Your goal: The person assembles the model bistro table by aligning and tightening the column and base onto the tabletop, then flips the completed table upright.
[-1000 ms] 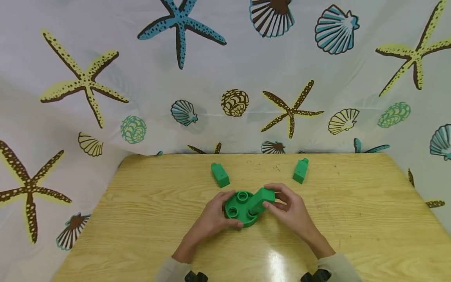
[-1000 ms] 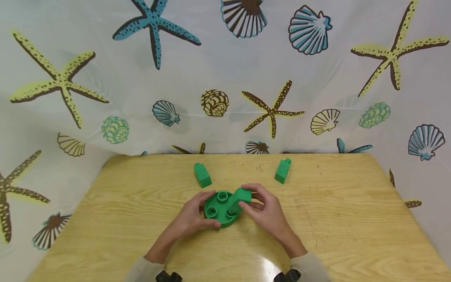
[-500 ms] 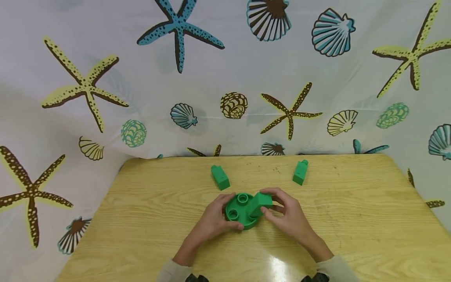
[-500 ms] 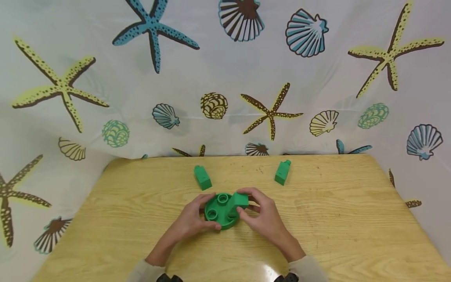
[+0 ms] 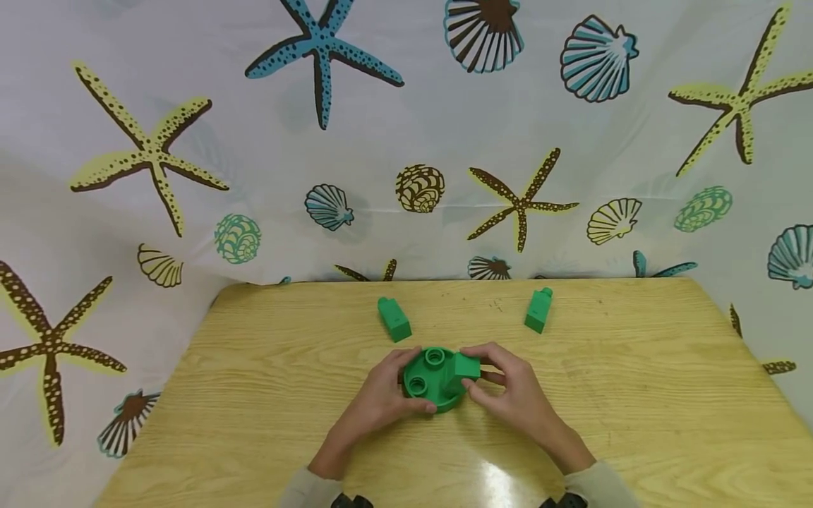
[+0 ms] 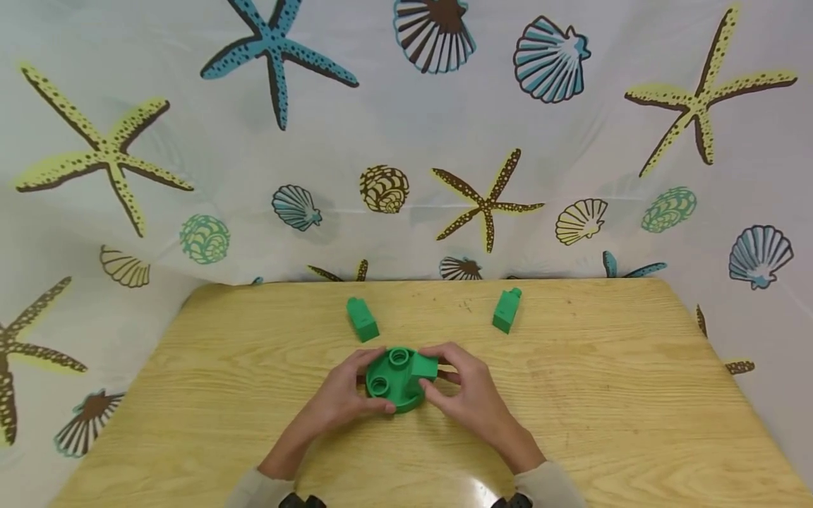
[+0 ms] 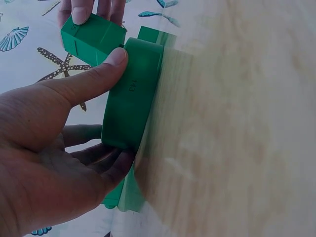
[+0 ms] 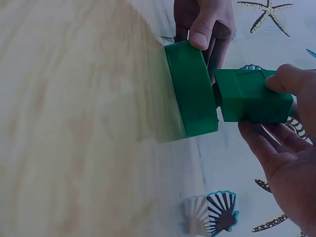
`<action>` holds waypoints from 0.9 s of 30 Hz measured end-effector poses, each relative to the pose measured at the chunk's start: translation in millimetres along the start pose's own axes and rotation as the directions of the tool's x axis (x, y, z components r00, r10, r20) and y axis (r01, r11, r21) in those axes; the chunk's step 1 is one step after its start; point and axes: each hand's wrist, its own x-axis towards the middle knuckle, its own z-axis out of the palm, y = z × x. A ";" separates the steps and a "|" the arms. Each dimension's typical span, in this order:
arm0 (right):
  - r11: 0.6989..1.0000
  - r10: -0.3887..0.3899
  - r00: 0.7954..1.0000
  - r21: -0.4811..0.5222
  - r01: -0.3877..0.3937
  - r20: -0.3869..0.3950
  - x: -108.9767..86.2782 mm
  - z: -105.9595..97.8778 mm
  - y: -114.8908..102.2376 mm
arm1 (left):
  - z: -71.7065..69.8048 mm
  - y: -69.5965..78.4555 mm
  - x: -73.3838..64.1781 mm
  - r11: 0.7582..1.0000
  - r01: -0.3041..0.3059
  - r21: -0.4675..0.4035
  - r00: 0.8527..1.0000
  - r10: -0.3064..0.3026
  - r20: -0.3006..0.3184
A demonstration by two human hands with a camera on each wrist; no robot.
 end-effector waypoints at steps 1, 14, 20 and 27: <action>1.000 0.000 1.000 -0.007 0.001 0.005 0.0 -0.1 0.0 | 0.0 -0.1 0.0 1.000 -0.003 -0.003 1.000 0.003 0.001; 0.999 0.046 0.995 -0.006 -0.046 0.085 2.4 -7.0 -3.8 | 0.9 -0.9 0.8 1.000 -0.027 -0.002 1.000 0.027 -0.009; 0.998 0.042 0.993 -0.050 -0.037 0.109 3.5 -11.7 -6.6 | -0.2 1.6 1.1 1.000 -0.025 0.005 1.000 0.025 -0.008; 0.996 0.043 0.982 0.074 -0.057 0.183 2.6 -18.3 -5.7 | -0.7 1.8 1.3 1.000 -0.004 0.004 1.000 0.004 -0.001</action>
